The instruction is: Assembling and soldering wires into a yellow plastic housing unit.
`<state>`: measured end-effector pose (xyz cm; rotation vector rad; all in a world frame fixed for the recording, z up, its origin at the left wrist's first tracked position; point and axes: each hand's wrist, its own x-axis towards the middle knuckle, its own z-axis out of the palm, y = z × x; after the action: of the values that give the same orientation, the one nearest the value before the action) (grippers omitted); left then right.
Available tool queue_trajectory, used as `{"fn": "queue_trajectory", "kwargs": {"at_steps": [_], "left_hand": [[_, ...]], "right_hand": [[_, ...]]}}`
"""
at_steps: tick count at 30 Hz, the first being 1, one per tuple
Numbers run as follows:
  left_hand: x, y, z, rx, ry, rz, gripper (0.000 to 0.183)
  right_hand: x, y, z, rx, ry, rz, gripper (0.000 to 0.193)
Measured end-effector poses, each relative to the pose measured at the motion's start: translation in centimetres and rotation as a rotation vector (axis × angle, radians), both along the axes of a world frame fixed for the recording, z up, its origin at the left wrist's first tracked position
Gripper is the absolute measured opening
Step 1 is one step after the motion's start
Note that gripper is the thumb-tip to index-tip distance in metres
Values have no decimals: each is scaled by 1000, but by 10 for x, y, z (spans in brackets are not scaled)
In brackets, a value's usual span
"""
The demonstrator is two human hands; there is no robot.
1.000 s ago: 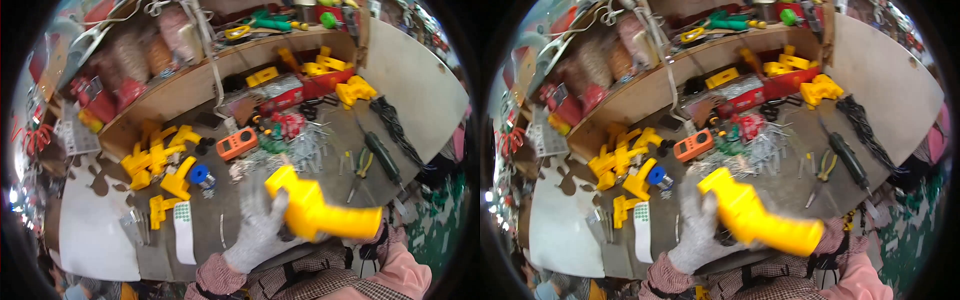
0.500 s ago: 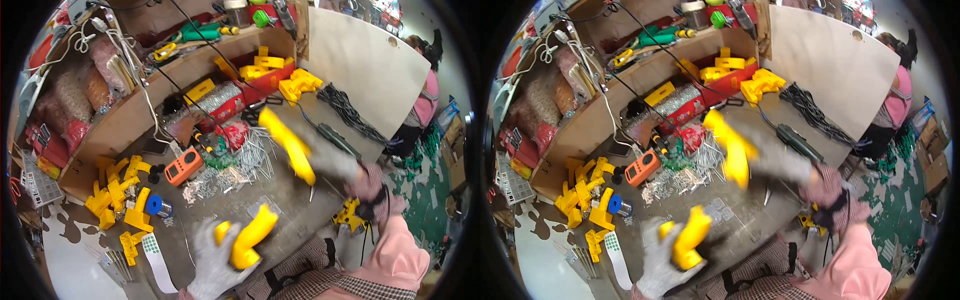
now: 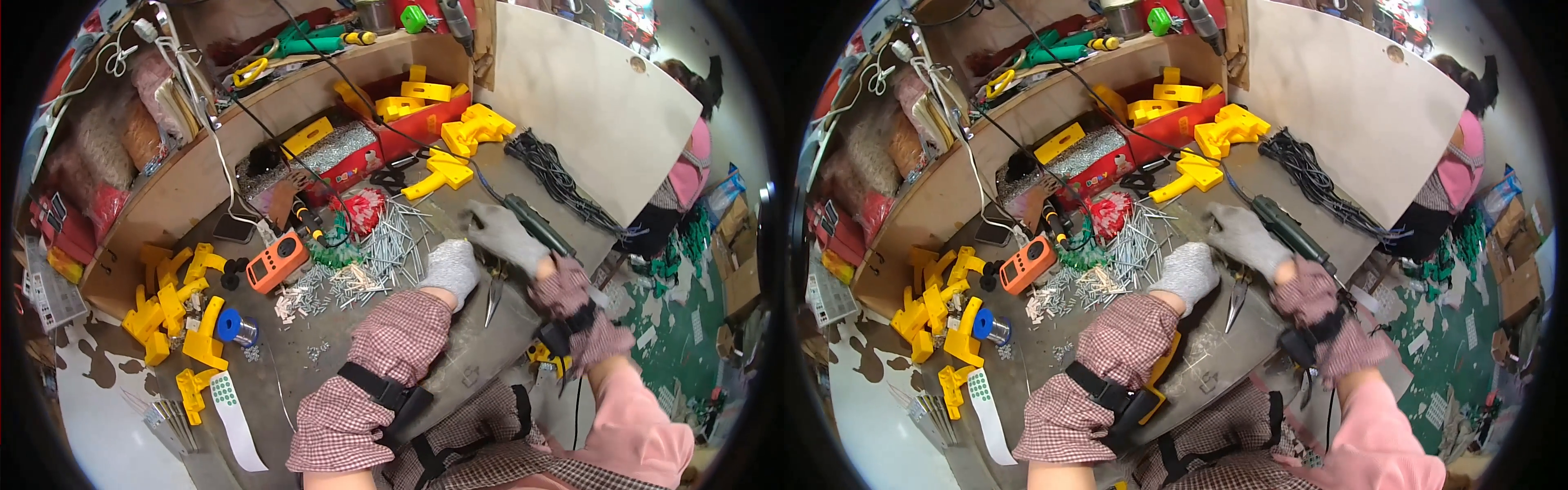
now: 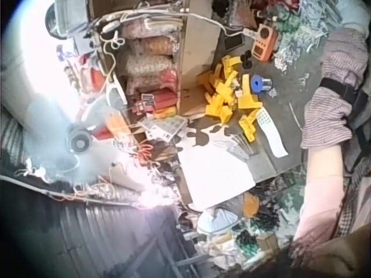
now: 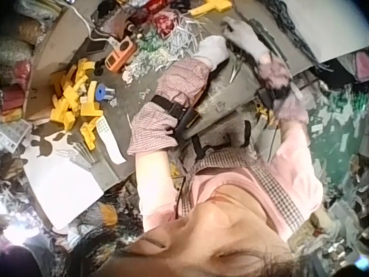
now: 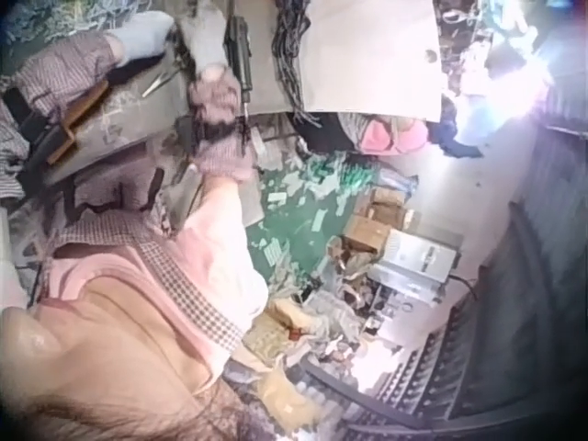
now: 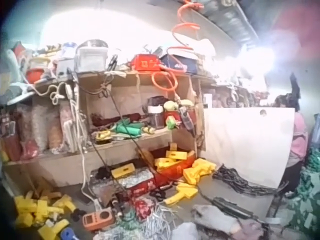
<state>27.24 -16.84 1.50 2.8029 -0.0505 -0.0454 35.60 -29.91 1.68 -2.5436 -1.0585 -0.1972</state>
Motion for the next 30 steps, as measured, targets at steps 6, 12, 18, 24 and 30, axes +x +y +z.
{"fn": "queue_trajectory", "kwargs": {"at_steps": [6,12,18,24,30], "left_hand": [[-37,19,29,322,-56,-213,15],[-116,83,25,273,213,-329,21],[-148,110,19,-905,239,196,26],[-159,105,-18,-870,238,198,35],[-152,106,-11,-807,241,241,30]], "right_hand": [[-46,-66,2,252,316,22,19],[-57,-46,15,-50,12,192,16],[-108,-5,11,122,384,965,18],[-107,14,-20,14,364,1072,27],[-97,14,-29,86,502,1123,19]]}}
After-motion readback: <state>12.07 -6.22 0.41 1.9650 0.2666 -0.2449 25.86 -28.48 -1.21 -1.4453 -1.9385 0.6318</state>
